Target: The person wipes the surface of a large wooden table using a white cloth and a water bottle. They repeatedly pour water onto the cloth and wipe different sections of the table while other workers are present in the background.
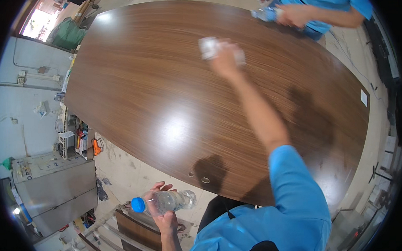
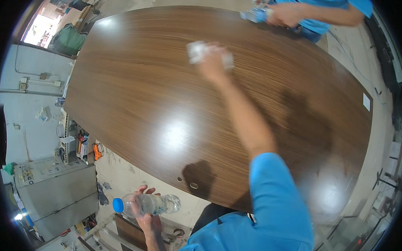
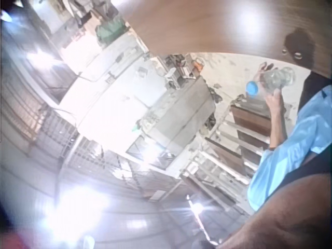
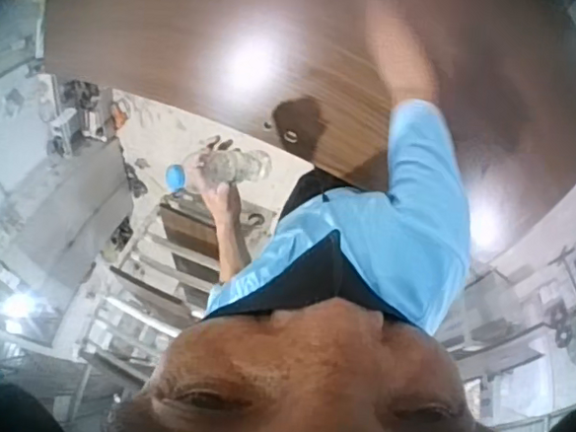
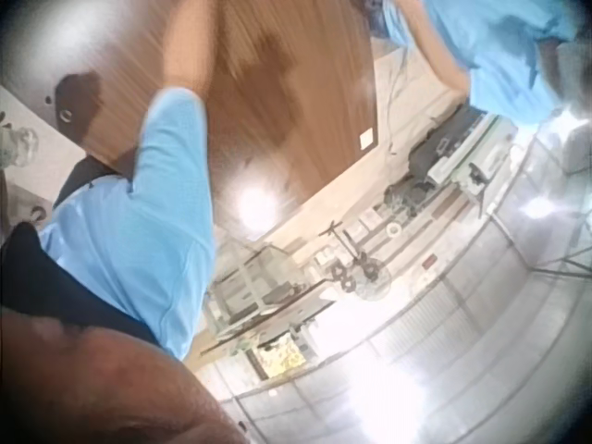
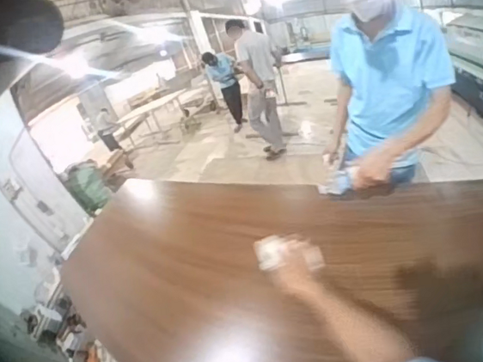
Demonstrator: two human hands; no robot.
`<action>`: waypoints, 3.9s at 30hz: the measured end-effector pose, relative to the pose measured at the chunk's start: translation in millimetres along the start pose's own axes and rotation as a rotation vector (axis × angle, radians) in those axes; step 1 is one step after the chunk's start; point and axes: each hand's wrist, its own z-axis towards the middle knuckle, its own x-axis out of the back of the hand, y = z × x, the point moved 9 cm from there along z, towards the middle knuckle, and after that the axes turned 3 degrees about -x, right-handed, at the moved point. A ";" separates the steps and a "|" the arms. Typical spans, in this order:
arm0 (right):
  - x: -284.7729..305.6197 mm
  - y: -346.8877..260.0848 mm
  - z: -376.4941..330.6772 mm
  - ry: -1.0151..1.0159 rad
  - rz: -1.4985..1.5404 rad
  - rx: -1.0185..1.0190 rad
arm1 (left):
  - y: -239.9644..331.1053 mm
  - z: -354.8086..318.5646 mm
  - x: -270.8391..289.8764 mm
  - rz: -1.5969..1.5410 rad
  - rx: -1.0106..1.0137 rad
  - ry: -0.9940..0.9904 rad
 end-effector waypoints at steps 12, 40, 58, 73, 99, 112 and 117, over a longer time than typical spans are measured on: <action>-28.3 160.0 -132.0 -0.078 0.179 -0.196 | 5.7 6.1 37.6 -0.120 -0.055 0.132; -93.9 -200.3 -314.1 0.119 0.052 0.742 | -43.8 0.4 222.2 -0.143 -0.078 0.142; -82.6 -185.4 -316.7 -0.444 1.959 -0.195 | 37.4 80.3 106.8 0.808 -0.435 -0.306; -58.0 -163.8 -300.9 -0.639 1.916 -0.157 | 47.9 82.2 41.7 1.330 -0.487 -0.343; -64.5 -100.4 -104.0 0.184 -0.252 0.078 | -14.9 66.3 67.9 0.127 -0.048 -0.142; -65.7 -130.6 -48.5 0.244 -0.100 0.132 | -37.9 8.4 202.2 -0.080 0.021 0.258; -163.0 -289.7 -276.4 -0.419 0.036 0.912 | -40.9 18.2 204.9 -0.119 -0.003 0.236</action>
